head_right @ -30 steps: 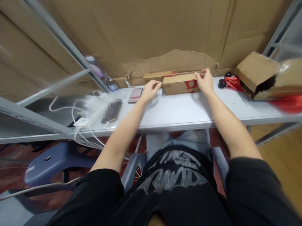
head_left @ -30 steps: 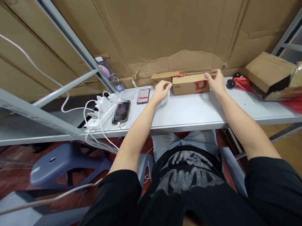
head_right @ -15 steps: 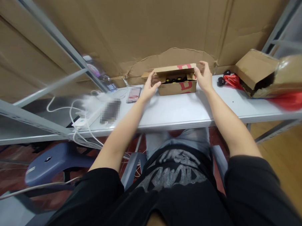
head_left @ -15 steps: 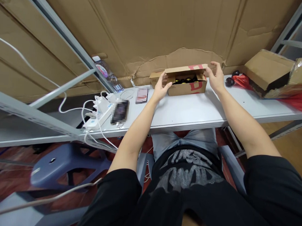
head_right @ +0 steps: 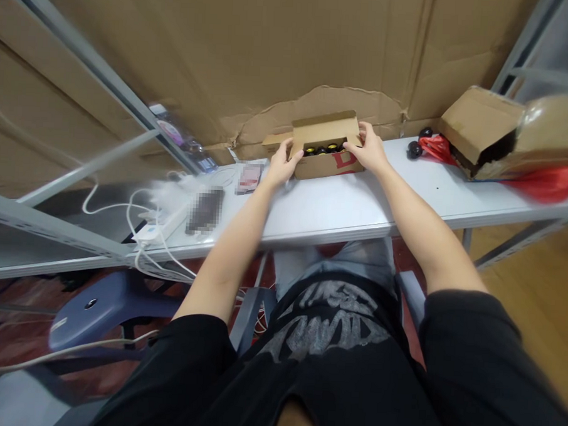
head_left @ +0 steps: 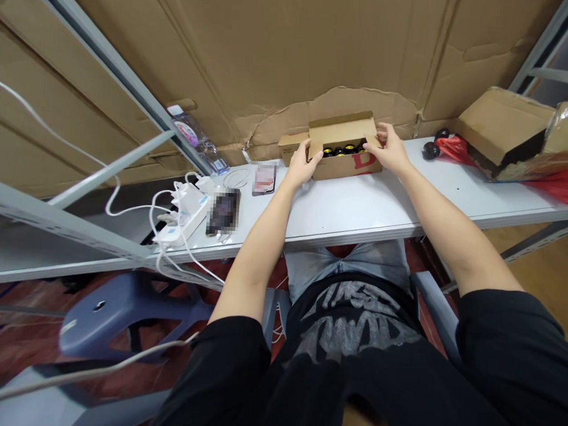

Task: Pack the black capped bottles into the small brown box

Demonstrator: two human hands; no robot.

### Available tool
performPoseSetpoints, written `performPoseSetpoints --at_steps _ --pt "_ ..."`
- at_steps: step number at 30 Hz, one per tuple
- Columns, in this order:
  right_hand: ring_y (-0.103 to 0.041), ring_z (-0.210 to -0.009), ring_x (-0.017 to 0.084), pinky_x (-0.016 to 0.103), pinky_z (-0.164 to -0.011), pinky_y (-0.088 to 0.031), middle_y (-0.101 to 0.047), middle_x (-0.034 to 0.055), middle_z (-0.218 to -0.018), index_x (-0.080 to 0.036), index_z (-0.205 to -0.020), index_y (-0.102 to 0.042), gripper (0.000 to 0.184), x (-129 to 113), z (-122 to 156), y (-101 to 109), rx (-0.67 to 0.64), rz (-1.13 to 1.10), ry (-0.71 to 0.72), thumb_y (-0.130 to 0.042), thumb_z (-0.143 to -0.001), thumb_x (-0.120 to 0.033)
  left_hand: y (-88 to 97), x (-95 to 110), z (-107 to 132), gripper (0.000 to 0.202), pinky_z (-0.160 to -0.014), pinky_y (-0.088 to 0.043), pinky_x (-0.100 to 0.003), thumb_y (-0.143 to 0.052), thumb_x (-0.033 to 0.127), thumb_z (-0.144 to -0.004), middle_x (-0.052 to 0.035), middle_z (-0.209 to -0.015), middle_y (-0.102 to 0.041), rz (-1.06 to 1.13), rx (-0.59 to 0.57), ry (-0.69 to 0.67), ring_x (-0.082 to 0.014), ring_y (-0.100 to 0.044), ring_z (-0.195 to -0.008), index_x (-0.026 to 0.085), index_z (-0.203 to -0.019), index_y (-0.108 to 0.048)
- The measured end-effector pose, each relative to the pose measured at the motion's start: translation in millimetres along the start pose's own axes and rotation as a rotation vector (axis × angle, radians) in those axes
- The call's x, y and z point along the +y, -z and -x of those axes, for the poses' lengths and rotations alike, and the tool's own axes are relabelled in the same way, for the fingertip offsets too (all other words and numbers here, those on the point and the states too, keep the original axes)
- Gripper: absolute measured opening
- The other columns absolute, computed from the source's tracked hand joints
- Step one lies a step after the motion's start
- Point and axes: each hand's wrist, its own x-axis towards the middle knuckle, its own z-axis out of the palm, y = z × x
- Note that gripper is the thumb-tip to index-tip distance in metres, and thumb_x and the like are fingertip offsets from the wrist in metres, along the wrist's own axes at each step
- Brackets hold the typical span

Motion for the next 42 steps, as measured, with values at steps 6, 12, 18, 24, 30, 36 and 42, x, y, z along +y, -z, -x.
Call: performPoseSetpoints --at_steps 6,12,18,24,30,36,42 --pt "-0.082 -0.142 0.045 0.061 -0.132 -0.061 -0.086 0.0198 -0.158 -0.024 -0.169 -0.07 0.076 5.6 -2.5 14.4 0.165 0.022 -0.05 -0.048 -0.115 -0.072 15.2 8.5 1.8 0.056 -0.147 -0.051 -0.063 -0.049 0.059 -0.127 -0.0184 -0.167 -0.08 -0.019 0.174 0.103 -0.0382 -0.075 -0.162 0.031 -0.174 -0.061" --pt "-0.078 -0.14 0.042 0.056 -0.133 -0.057 -0.081 0.0257 -0.159 -0.018 -0.15 -0.08 0.048 28.3 -6.8 31.3 0.074 0.179 -0.172 -0.058 -0.112 -0.04 27.9 12.2 7.5 0.059 -0.158 -0.039 -0.059 -0.071 0.014 -0.102 -0.02 -0.177 -0.064 -0.167 0.267 0.079 -0.0391 -0.058 -0.175 0.026 -0.16 -0.071" --pt "-0.059 -0.161 0.048 0.066 -0.142 -0.043 -0.075 0.026 -0.166 -0.021 -0.14 -0.084 0.041 21.4 -0.4 37.2 0.091 0.285 -0.026 -0.054 -0.117 -0.037 31.5 25.1 13.8 0.033 -0.141 -0.057 -0.058 -0.055 0.018 -0.112 -0.0154 -0.142 -0.084 -0.103 0.053 -0.017 -0.0357 -0.077 -0.145 0.027 -0.123 -0.084" --pt "-0.068 -0.157 0.049 0.079 -0.142 -0.039 -0.088 0.0175 -0.151 -0.029 -0.137 -0.087 0.049 -2.0 9.7 38.0 -0.069 0.258 0.14 -0.045 -0.113 -0.036 33.1 33.7 21.4 0.035 -0.143 -0.054 -0.058 -0.056 0.044 -0.124 -0.0183 -0.145 -0.082 -0.089 -0.01 -0.004 -0.0367 -0.076 -0.148 0.028 -0.131 -0.086" --pt "-0.068 -0.151 0.049 0.076 -0.139 -0.04 -0.088 0.0179 -0.129 -0.031 -0.123 -0.081 0.042 -24.1 20.3 31.1 -0.18 0.327 0.254 -0.04 -0.116 -0.041 36.2 48.4 23.0 0.034 -0.146 -0.049 -0.06 -0.068 0.05 -0.12 -0.0207 -0.158 -0.078 -0.149 -0.013 -0.178 -0.0411 -0.068 -0.16 0.025 -0.134 -0.085" --pt "-0.072 -0.143 0.047 0.072 -0.136 -0.041 -0.085 0.023 -0.131 -0.024 -0.134 -0.075 0.049 -35.3 25.0 21.3 -0.207 0.428 0.218 -0.032 -0.122 -0.044 38.8 68.4 28.9 0.023 -0.134 -0.057 -0.053 -0.064 0.041 -0.118 -0.0158 -0.141 -0.085 -0.205 -0.088 -0.146 -0.0365 -0.073 -0.144 0.027 -0.123 -0.081" --pt "-0.072 -0.145 0.048 0.07 -0.132 -0.041 -0.086 0.0241 -0.135 -0.022 -0.137 -0.076 0.056 -34.6 25.5 20.6 -0.229 0.465 0.259 -0.03 -0.126 -0.051 38.5 74.8 31.3 0.02 -0.136 -0.054 -0.056 -0.063 0.036 -0.116 -0.0167 -0.138 -0.088 -0.256 -0.071 -0.156 -0.038 -0.072 -0.145 0.026 -0.12 -0.079"
